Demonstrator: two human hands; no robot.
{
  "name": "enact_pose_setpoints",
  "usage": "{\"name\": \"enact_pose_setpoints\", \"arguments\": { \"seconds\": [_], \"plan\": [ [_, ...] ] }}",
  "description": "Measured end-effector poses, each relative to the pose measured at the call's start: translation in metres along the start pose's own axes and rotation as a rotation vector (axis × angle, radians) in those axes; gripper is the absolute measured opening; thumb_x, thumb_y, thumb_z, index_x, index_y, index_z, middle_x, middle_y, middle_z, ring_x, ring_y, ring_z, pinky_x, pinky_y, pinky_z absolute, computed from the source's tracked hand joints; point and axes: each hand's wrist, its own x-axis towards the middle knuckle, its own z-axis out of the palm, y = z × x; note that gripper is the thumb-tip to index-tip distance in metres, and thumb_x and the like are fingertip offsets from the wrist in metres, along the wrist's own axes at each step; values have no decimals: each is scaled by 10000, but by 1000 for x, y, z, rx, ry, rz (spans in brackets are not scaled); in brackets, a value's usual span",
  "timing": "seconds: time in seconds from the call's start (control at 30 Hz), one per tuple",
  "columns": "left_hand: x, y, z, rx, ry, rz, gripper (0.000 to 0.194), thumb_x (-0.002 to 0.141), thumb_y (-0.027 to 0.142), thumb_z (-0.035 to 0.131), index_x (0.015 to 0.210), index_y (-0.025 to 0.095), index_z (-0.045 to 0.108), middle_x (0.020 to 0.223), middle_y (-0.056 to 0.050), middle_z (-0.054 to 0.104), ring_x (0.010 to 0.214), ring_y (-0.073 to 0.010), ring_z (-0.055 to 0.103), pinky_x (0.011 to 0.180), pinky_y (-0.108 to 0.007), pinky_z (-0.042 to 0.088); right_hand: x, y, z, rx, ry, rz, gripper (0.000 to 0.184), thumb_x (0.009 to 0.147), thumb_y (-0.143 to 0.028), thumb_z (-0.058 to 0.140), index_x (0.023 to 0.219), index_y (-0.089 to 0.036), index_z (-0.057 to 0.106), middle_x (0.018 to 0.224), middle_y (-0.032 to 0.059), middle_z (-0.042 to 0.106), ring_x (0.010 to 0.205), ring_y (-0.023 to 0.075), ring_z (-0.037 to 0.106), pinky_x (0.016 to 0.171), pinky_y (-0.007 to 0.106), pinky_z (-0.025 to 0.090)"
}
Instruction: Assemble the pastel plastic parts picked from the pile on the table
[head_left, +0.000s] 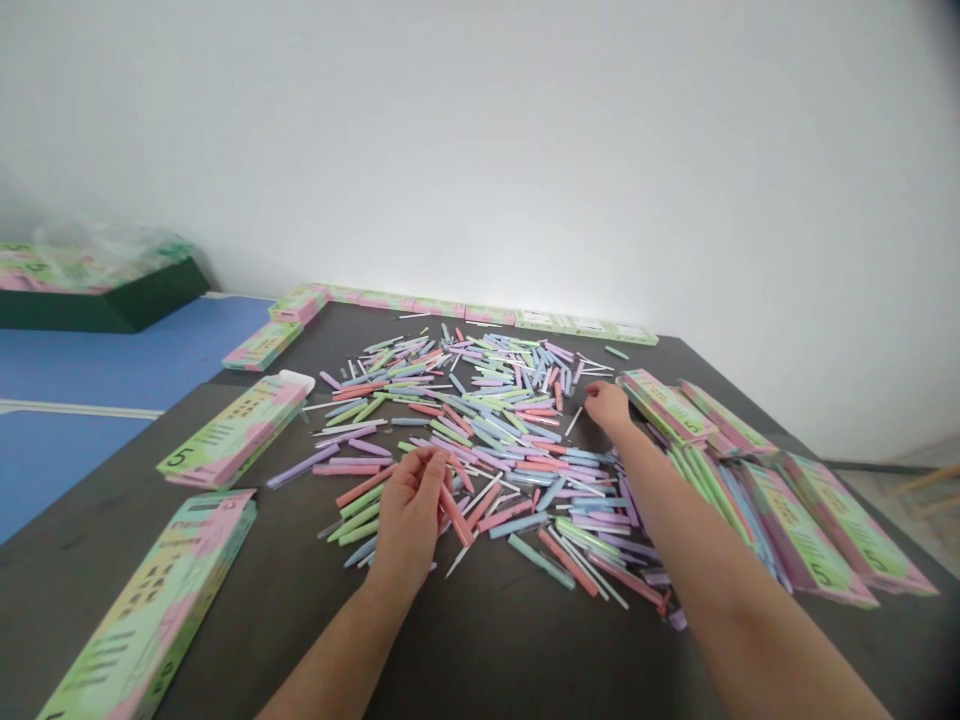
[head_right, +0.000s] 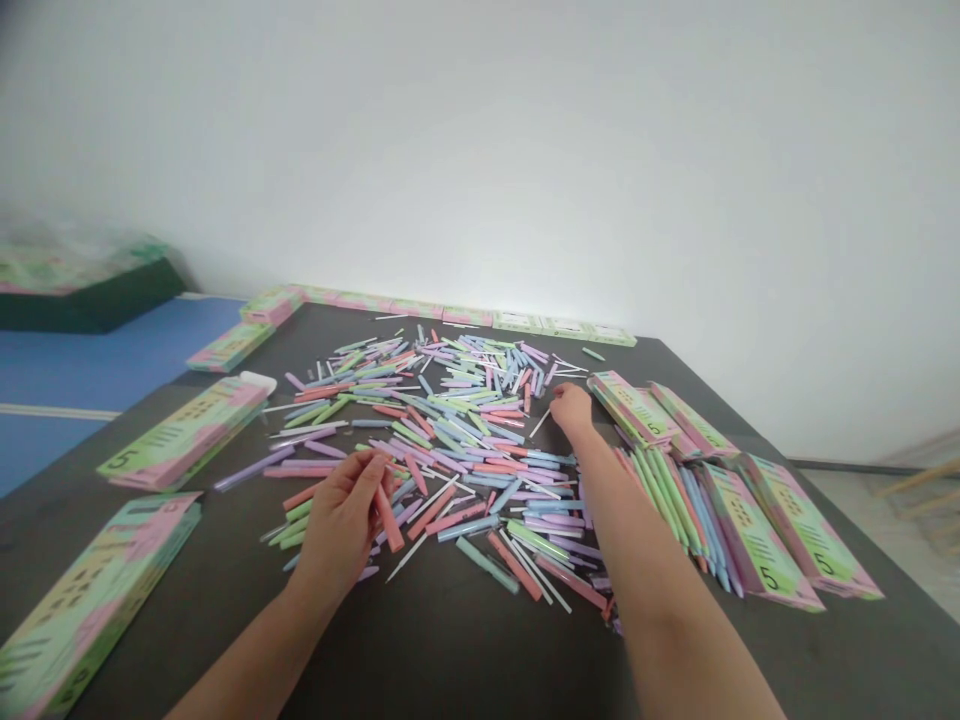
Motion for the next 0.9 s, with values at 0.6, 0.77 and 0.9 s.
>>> {"name": "enact_pose_setpoints", "arguments": {
  "seconds": [0.6,0.77,0.9],
  "plan": [
    [-2,-1,0,6,11,-27,291,774,460,627,831,181,567,563,78,446,388,-18,308,334,-108,229,34,-21,9,-44,-107,-79,328,900,-312,553,1187,-154,546,1186,97,571,999,212,595,831,412,514],
    [-2,-1,0,2,6,-33,303,766,469,634,835,182,569,561,76,459,403,-27,338,344,-110,238,18,-24,-3,26,-85,-108,335,898,-315,557,1190,-151,544,1193,100,565,999,210,593,832,412,515],
    [-3,3,4,-34,-44,-34,296,755,463,643,825,187,563,563,82,465,385,-23,321,334,-117,225,-7,-39,-24,154,10,-95,248,908,-282,522,1055,-105,614,1058,125,642,979,228,613,858,390,479]
  ]
}}
